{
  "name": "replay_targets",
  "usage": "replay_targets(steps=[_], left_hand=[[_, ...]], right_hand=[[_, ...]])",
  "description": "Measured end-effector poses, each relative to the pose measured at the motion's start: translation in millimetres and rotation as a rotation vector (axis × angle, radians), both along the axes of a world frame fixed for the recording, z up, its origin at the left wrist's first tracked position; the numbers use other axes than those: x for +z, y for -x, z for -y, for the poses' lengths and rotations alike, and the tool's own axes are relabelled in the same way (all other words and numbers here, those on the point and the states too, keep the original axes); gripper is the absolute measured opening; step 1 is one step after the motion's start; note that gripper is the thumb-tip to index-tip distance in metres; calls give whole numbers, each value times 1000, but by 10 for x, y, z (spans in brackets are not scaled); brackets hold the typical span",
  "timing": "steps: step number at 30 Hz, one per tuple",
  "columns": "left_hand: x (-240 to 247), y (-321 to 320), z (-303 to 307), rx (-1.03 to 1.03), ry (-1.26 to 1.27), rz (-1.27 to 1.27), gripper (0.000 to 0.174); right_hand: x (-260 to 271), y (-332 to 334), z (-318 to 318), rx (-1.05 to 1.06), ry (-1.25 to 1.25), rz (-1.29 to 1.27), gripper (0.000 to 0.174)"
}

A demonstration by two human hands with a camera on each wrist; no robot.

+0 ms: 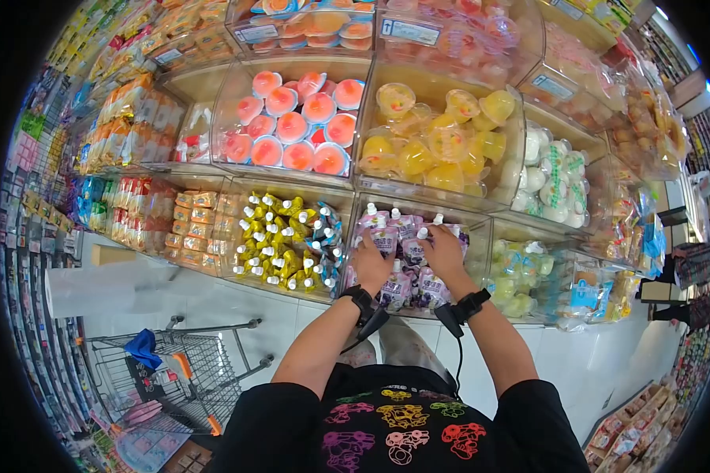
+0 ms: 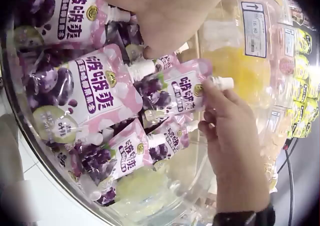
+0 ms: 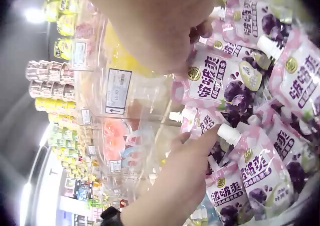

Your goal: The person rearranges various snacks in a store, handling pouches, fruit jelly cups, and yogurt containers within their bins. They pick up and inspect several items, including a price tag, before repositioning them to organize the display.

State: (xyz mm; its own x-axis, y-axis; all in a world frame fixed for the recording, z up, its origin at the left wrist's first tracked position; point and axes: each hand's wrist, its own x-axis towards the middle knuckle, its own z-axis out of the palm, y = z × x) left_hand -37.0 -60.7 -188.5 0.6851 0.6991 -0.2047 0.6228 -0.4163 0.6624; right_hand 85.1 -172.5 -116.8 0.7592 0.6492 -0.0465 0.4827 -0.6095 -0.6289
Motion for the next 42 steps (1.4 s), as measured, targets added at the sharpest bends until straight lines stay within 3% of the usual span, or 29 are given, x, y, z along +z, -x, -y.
replay_targets(steps=[2,11,14,17,18,22,24,27,29,31,33,35,37,40,42], left_hand=[[56,-90,61,133,5,25,90],[398,-112,-94,-1,-30,230,88],[439,-162,-186,-303,-239,231,90],[515,-246,-248,-320,-117,244,89],[554,-263,-281,-332,-29,188,87],[428,-190,-291,-350,-68,-16,83],[225,-123,-233,-294,-419,-46,77],[286,-81,-118,-337,-637,-78,71],[527,-54,-48,-359,-625,-94,68],[711,-31,-23,-379,-618,-103,66],[795,11,-17,-671,-247,-290,63],[653,95,60,-724,-183,-260,65],[570,102,143,-791,-61,-463,65],[428,123,232,-786,-125,-502,66],[457,72,262,-833,-236,-576,65]], right_hand=[[1,-53,94,5,4,20,25],[-75,-108,160,14,-41,-78,27],[-154,-154,22,73,-49,-16,28],[-174,-175,-148,91,18,-38,28],[-238,-183,-188,111,-6,-38,28],[-419,-143,-328,27,90,-140,28],[-462,-106,-318,-8,-11,-70,33],[-460,-16,-243,33,-81,-16,40],[-414,17,-92,95,-128,43,43],[-176,78,122,122,-92,11,42],[-116,91,385,128,-14,69,44],[-63,88,575,243,426,52,46],[-5,119,634,234,468,74,47],[-57,169,615,211,563,13,48],[-334,188,642,376,525,185,53]])
